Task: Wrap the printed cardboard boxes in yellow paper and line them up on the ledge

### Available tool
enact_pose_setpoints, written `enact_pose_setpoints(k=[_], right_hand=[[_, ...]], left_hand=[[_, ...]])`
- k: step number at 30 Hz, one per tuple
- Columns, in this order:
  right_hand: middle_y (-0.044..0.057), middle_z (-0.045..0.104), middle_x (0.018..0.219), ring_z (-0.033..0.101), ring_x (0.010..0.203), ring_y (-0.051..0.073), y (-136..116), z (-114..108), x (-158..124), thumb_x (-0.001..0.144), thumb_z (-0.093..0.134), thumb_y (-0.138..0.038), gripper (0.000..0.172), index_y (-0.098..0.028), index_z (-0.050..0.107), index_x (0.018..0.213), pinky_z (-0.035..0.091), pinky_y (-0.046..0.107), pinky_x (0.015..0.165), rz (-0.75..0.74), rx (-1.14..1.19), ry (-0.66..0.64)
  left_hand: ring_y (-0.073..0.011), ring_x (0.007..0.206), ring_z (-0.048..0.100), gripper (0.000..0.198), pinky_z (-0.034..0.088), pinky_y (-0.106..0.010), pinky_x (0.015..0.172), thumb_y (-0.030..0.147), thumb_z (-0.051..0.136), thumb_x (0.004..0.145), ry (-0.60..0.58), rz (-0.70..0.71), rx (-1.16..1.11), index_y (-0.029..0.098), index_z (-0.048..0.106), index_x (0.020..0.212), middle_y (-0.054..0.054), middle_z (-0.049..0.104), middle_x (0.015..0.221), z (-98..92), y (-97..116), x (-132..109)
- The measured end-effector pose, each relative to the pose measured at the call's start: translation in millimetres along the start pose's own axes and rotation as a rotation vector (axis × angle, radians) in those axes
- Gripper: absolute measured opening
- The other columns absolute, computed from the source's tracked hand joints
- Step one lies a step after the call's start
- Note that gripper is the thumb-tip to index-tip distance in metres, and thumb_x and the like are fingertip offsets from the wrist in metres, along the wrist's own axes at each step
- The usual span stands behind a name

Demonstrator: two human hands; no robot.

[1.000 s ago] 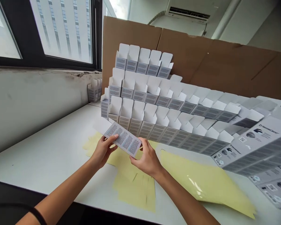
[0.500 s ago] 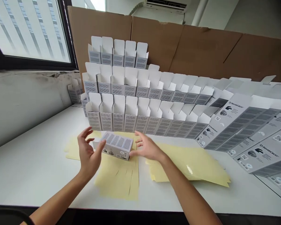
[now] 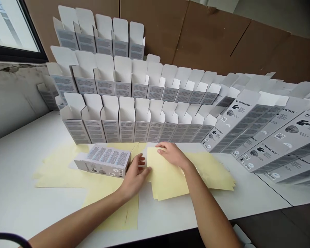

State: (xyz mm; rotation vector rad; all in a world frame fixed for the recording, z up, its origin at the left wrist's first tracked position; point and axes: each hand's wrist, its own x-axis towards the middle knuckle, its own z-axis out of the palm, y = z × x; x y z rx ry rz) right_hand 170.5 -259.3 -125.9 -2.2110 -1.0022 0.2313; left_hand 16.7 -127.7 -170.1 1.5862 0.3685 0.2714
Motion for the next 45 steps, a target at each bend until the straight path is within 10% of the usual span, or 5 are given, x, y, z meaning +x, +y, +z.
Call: enact_pose_setpoints(k=[16,27,45], right_hand=[[0.008,0.062,0.093,0.056,0.093,0.021,-37,7,-16,0.088,0.055,-0.019,0.011,-0.018,0.066,0.091,0.047,0.038,0.085,-0.419,-0.14,0.287],[0.004,0.062,0.082,0.057,0.082,0.016,-45,12,-24,0.082,0.063,-0.016,0.015,-0.022,0.076,0.086,0.049,0.03,0.073,-0.445,-0.018,-0.073],[0.003,0.061,0.074,0.058,0.069,0.012,-46,10,-23,0.08,0.067,-0.021,0.009,-0.019,0.076,0.077,0.047,0.025,0.061,-0.329,0.223,-0.106]], left_hand=[[-0.0156,0.081,0.049,0.029,0.042,-0.028,0.076,0.046,0.061,0.085,-0.194,0.038,-0.341,0.019,0.056,0.09,-0.002,0.053,0.086,-8.2,-9,-6],[-0.0125,0.075,0.04,0.031,0.036,-0.024,0.069,0.048,0.062,0.084,-0.167,0.08,-0.259,0.018,0.054,0.089,0.0,0.045,0.079,-8.8,-10,-5],[-0.0168,0.079,0.051,0.025,0.042,-0.029,0.072,0.043,0.061,0.086,-0.126,0.202,-0.154,0.019,0.06,0.094,-0.005,0.059,0.086,-9.0,-9,-11]])
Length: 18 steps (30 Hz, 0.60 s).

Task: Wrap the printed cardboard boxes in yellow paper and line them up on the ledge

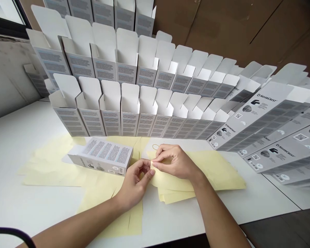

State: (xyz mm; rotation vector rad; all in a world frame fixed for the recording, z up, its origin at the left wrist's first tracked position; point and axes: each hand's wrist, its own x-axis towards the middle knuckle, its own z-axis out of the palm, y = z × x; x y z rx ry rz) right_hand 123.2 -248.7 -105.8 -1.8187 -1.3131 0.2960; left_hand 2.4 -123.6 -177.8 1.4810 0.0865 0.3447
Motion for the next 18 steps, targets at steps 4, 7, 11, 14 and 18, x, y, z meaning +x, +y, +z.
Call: enact_pose_setpoints(k=[4,7,11,14,18], right_hand=[[0.003,0.061,0.074,0.058,0.068,0.012,1.8,0.2,0.7,0.08,0.066,-0.019,0.01,-0.019,0.074,0.075,0.047,0.025,0.061,-0.013,0.004,0.027],[0.003,0.062,0.075,0.058,0.069,0.013,1.3,-1.0,1.0,0.081,0.065,-0.018,0.011,-0.019,0.074,0.074,0.047,0.026,0.064,-0.014,-0.032,0.066],[0.003,0.063,0.078,0.059,0.072,0.013,-0.2,-3.4,0.4,0.081,0.065,-0.019,0.01,-0.019,0.072,0.075,0.049,0.027,0.067,-0.027,-0.066,0.084],[0.003,0.063,0.081,0.06,0.074,0.014,0.5,-3.5,-0.2,0.077,0.071,-0.02,0.004,-0.019,0.072,0.08,0.049,0.027,0.068,-0.063,-0.075,0.06],[0.003,0.06,0.076,0.057,0.068,0.012,2.1,-0.5,-1.1,0.077,0.069,-0.019,0.004,-0.018,0.073,0.075,0.047,0.025,0.061,-0.05,-0.096,0.033]], left_hand=[[-0.0157,0.075,0.049,0.026,0.04,-0.028,0.069,0.044,0.061,0.086,0.009,-0.014,0.012,0.019,0.059,0.095,-0.004,0.055,0.082,-0.7,-0.2,-0.8],[-0.0159,0.076,0.048,0.027,0.039,-0.029,0.07,0.044,0.061,0.085,0.017,-0.021,0.012,0.019,0.059,0.094,-0.004,0.054,0.081,-1.4,-0.7,-0.8],[-0.0163,0.078,0.049,0.028,0.04,-0.029,0.071,0.045,0.061,0.086,0.007,-0.032,0.003,0.019,0.058,0.096,-0.004,0.055,0.083,-1.5,-2.0,-0.5],[-0.017,0.081,0.051,0.03,0.04,-0.029,0.072,0.045,0.06,0.086,-0.006,-0.025,-0.003,0.018,0.059,0.1,-0.006,0.058,0.087,-1.0,-2.7,-0.4],[-0.0161,0.081,0.051,0.03,0.04,-0.028,0.072,0.043,0.058,0.088,-0.017,-0.016,0.0,0.016,0.06,0.1,-0.006,0.059,0.087,-0.4,-2.2,-0.3]])
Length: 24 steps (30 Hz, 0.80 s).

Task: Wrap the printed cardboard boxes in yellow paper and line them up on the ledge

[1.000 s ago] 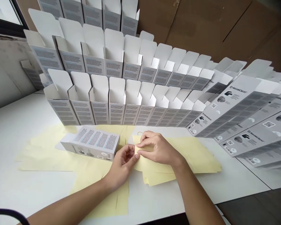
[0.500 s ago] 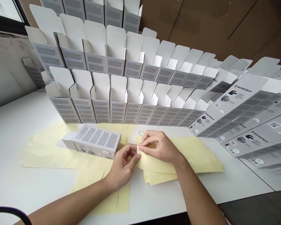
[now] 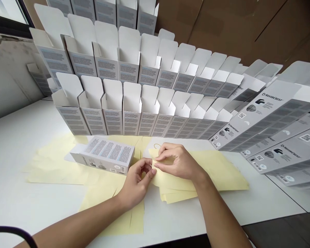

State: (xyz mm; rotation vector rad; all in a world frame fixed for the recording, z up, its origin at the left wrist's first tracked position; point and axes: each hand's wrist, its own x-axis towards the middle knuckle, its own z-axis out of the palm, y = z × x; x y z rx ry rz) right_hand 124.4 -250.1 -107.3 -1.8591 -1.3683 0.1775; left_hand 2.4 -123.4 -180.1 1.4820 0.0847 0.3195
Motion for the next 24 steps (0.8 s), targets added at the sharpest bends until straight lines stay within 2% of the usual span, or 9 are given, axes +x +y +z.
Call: enact_pose_setpoints(k=[10,24], right_hand=[[0.002,0.054,0.069,0.049,0.06,0.009,-0.7,0.5,0.1,0.08,0.061,-0.014,0.022,-0.015,0.065,0.058,0.038,0.023,0.053,-0.016,0.029,-0.031],[0.003,0.058,0.07,0.053,0.063,0.011,-0.8,2.2,1.6,0.08,0.063,-0.018,0.018,-0.016,0.071,0.065,0.041,0.025,0.057,0.035,0.049,0.011]], left_hand=[[-0.0159,0.081,0.051,0.027,0.041,-0.029,0.072,0.04,0.058,0.089,0.01,0.017,0.018,0.016,0.058,0.101,-0.006,0.058,0.088,0.1,-1.4,-0.6],[-0.0127,0.074,0.046,0.023,0.039,-0.025,0.068,0.039,0.058,0.089,0.029,0.014,0.018,0.017,0.057,0.097,-0.002,0.05,0.08,0.1,-0.2,-0.8]])
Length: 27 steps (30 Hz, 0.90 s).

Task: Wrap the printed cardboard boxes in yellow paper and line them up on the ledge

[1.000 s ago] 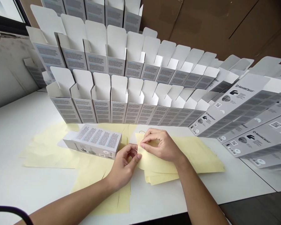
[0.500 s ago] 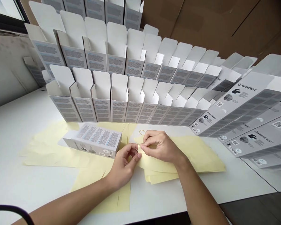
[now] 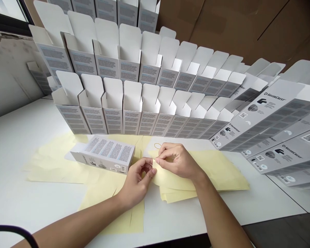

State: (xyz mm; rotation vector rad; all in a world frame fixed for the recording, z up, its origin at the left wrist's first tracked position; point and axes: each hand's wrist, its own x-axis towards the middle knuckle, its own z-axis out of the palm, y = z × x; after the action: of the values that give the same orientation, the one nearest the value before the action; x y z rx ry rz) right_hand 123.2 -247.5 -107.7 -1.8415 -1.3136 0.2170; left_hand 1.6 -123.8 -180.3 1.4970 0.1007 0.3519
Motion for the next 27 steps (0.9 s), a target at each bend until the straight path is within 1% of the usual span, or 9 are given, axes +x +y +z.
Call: enact_pose_setpoints(k=[5,9,12,15,20,27], right_hand=[[0.003,0.059,0.072,0.054,0.065,0.012,-1.0,-1.3,0.5,0.082,0.063,-0.02,0.018,-0.017,0.071,0.066,0.042,0.025,0.058,0.01,-0.015,0.008],[0.002,0.059,0.073,0.055,0.068,0.012,-0.5,-2.0,-0.8,0.081,0.063,-0.018,0.015,-0.017,0.069,0.068,0.043,0.025,0.061,-0.002,-0.036,0.015],[0.002,0.059,0.076,0.056,0.07,0.012,1.0,-1.8,-0.5,0.08,0.063,-0.015,0.011,-0.017,0.065,0.07,0.045,0.025,0.065,-0.01,-0.042,0.027],[0.001,0.058,0.077,0.055,0.072,0.011,2.0,-1.5,0.2,0.08,0.061,-0.014,0.011,-0.017,0.061,0.069,0.045,0.024,0.067,0.0,-0.049,0.01],[0.0,0.057,0.08,0.054,0.073,0.011,0.7,-2.0,0.0,0.082,0.059,-0.015,0.012,-0.018,0.06,0.071,0.044,0.023,0.064,0.056,-0.066,-0.025],[0.002,0.057,0.08,0.052,0.071,0.012,-1.4,-1.5,-1.2,0.083,0.056,-0.014,0.014,-0.018,0.061,0.07,0.042,0.024,0.062,0.031,-0.101,-0.01]], left_hand=[[-0.014,0.076,0.047,0.025,0.039,-0.026,0.068,0.04,0.058,0.088,-0.006,-0.022,0.0,0.017,0.057,0.098,-0.004,0.053,0.084,-0.3,0.3,-0.3],[-0.0142,0.077,0.047,0.026,0.039,-0.027,0.068,0.041,0.059,0.088,0.004,-0.03,0.011,0.017,0.057,0.098,-0.004,0.052,0.084,-0.5,0.4,-0.4],[-0.0145,0.078,0.048,0.026,0.04,-0.027,0.069,0.041,0.059,0.088,-0.004,-0.041,0.002,0.018,0.057,0.099,-0.004,0.053,0.086,-0.7,0.2,-0.3],[-0.0161,0.082,0.051,0.029,0.041,-0.028,0.072,0.043,0.059,0.087,-0.015,-0.064,-0.017,0.017,0.056,0.1,-0.006,0.056,0.09,-0.7,0.2,0.0],[-0.016,0.081,0.051,0.03,0.041,-0.028,0.073,0.044,0.06,0.086,-0.004,-0.071,-0.015,0.017,0.057,0.1,-0.005,0.057,0.088,-0.2,2.3,0.2],[-0.0172,0.085,0.053,0.03,0.042,-0.03,0.075,0.043,0.059,0.087,-0.015,-0.072,-0.017,0.017,0.056,0.101,-0.006,0.058,0.091,0.3,2.4,0.6]])
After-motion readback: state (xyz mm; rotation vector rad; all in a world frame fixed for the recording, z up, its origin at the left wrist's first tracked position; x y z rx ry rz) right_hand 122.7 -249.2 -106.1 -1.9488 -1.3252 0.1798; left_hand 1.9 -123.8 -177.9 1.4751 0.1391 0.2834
